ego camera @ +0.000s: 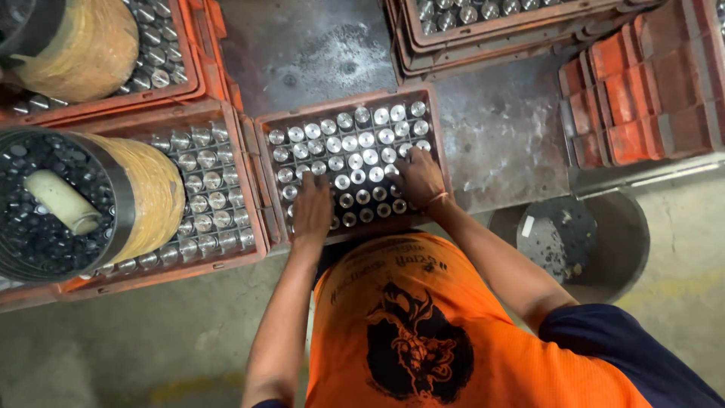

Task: The person arranges small cylindrical metal parts into a brown plastic crate, placing them upright in rows. They then use a cylindrical tool to press and align the parts within the crate.

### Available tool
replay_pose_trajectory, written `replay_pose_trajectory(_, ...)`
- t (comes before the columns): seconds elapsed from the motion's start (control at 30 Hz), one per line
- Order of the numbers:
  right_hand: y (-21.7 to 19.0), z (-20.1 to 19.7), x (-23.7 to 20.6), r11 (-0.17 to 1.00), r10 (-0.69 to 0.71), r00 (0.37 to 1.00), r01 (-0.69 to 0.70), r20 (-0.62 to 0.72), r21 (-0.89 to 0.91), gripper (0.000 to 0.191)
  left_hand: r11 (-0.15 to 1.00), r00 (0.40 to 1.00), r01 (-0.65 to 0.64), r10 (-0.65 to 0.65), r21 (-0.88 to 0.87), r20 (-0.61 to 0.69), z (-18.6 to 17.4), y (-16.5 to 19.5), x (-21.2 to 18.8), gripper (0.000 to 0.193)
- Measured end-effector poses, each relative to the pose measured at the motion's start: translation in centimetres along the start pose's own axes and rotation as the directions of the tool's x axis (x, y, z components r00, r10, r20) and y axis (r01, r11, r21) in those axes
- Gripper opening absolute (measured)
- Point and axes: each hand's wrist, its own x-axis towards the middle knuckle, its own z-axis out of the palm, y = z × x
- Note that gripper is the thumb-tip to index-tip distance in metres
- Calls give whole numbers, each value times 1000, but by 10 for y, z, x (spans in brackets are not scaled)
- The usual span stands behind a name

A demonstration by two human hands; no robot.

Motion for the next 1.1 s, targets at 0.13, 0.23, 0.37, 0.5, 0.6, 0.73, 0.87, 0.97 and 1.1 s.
replay_pose_trajectory(0.13, -4, 7, 2, 999, 52, 999, -52, 14, 2, 29, 978, 979, -185, 174, -100, -110, 4, -16, 0, 25)
replay_pose_trajectory(0.23, 0, 15, 2, 999, 33, 999, -33, -28, -6, 28, 965, 941, -261, 245, -40, -235, 8, -22, 9, 24)
replay_pose_trajectory(0.37, 20, 21, -13, 984, 21, 984, 12, -180, 177, 26, 960, 938, -280, 273, -4, -214, 18, -19, 19, 36)
replay_pose_trajectory(0.5, 48, 19, -23, 667, 244, 961, -71, -127, 741, 32, 991, 982, -130, 130, 9, -138, 28, -9, 14, 40)
replay_pose_trajectory(0.6, 52, 25, -18, 264, 341, 935, -197, 100, 944, 34, 992, 977, -125, 120, -13, -179, 32, -9, 8, 45)
replay_pose_trajectory(0.73, 32, 26, -17, 308, 366, 904, -341, 220, 888, 48, 989, 955, -140, 124, -40, -268, 37, -13, 8, 37)
replay_pose_trajectory(0.87, -2, 20, -18, 959, 261, 964, -265, 55, 105, 58, 991, 985, -66, 47, -114, -167, 42, -17, 10, 34)
replay_pose_trajectory(0.97, -20, 17, -12, 958, 274, 959, -279, 66, 66, 54, 976, 945, -135, 74, -173, -319, 47, -23, 9, 31)
replay_pose_trajectory(1.1, -20, 11, -10, 975, 211, 977, -209, -29, 74, 44, 694, 965, -94, -114, -714, -238, 53, -41, 15, 33)
